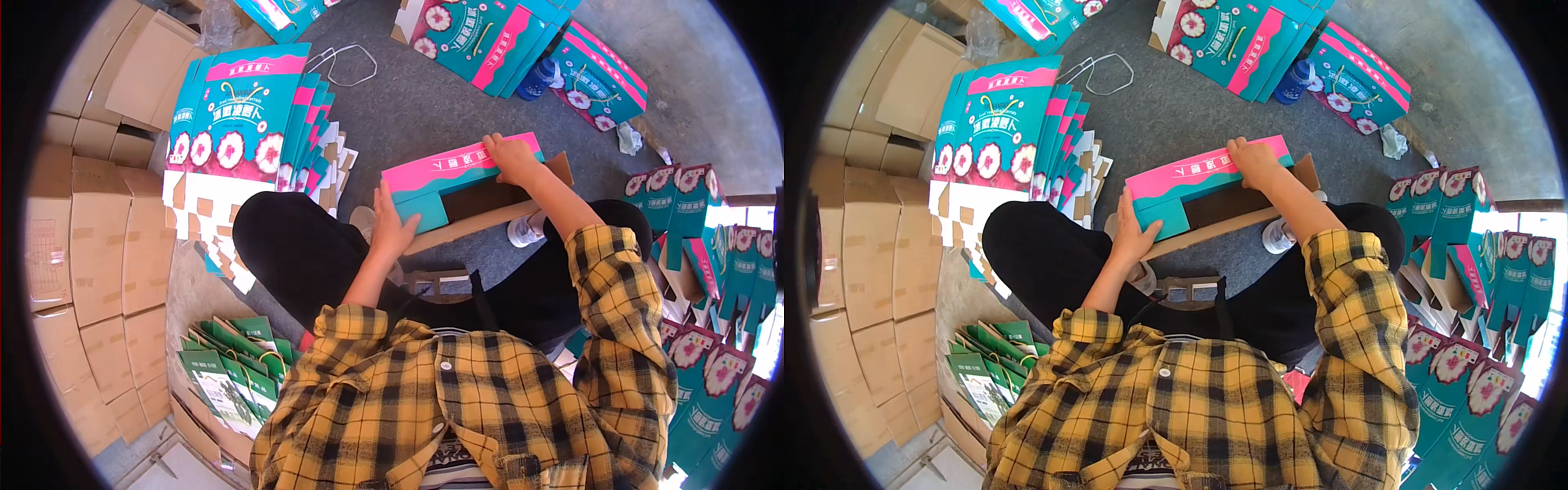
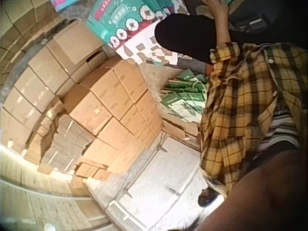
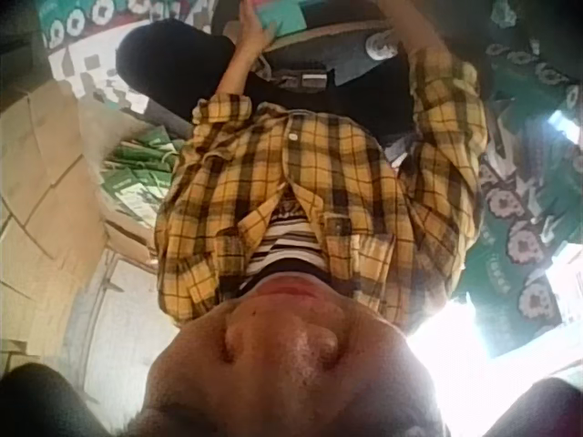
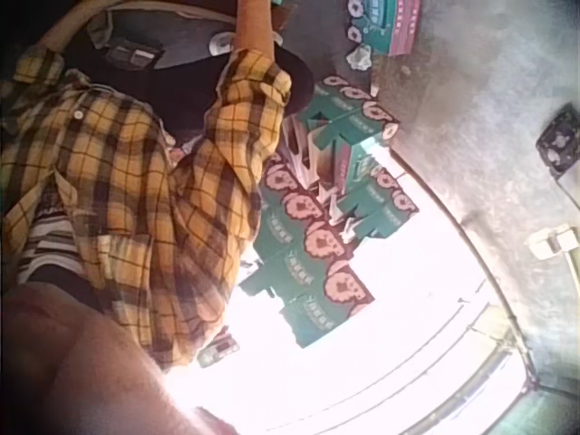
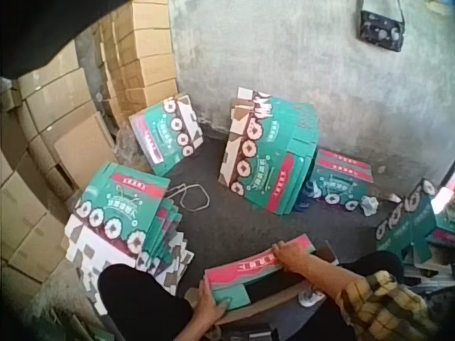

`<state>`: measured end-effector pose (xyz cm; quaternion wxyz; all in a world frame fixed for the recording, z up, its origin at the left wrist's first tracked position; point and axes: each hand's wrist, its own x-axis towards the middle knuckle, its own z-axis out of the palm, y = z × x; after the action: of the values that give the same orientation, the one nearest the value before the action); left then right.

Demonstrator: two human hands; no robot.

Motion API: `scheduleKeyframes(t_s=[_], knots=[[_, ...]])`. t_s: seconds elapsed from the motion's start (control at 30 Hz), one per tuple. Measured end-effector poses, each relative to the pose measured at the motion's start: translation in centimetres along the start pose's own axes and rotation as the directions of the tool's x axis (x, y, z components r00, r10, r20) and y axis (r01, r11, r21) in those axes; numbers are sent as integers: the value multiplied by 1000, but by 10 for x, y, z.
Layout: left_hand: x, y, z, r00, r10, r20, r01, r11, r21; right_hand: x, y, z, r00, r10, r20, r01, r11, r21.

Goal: The recorder is folding and assembling cardboard gift boxes from flat sheets.

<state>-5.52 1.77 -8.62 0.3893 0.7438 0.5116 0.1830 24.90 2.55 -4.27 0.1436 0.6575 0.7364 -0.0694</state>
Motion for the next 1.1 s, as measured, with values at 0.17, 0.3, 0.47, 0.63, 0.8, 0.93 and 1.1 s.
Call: scheduleKeyframes(t_s=[0.17, 0.3, 0.47, 0.63, 0.8, 0.93, 1.1], knots=[[0, 0, 0, 990, -112, 81, 115, 993, -33, 1, -3, -2, 999, 25, 35, -24, 999, -23], [0, 7, -3, 988, -134, 77, 132, 991, 32, 1, -3, -3, 996, 39, 78, -38, 999, -14], [2, 4, 4, 994, -90, 54, 89, 996, 27, -3, 5, -2, 994, 49, 95, -52, 998, 25], [0, -7, 2, 996, -81, 28, 80, 996, 37, -10, 43, -50, 979, 173, -112, -157, 977, 142], [10, 1, 16, 999, -32, 39, 29, 998, 60, -44, 143, -32, 827, 87, 556, -186, 975, 123], [1, -8, 1, 991, -134, 29, 132, 990, 57, -44, 66, -34, 837, 255, 484, -535, 568, 625], [7, -20, 11, 997, -72, 29, 71, 997, 37, -48, 52, -19, 843, 260, 471, -377, 910, 172]])
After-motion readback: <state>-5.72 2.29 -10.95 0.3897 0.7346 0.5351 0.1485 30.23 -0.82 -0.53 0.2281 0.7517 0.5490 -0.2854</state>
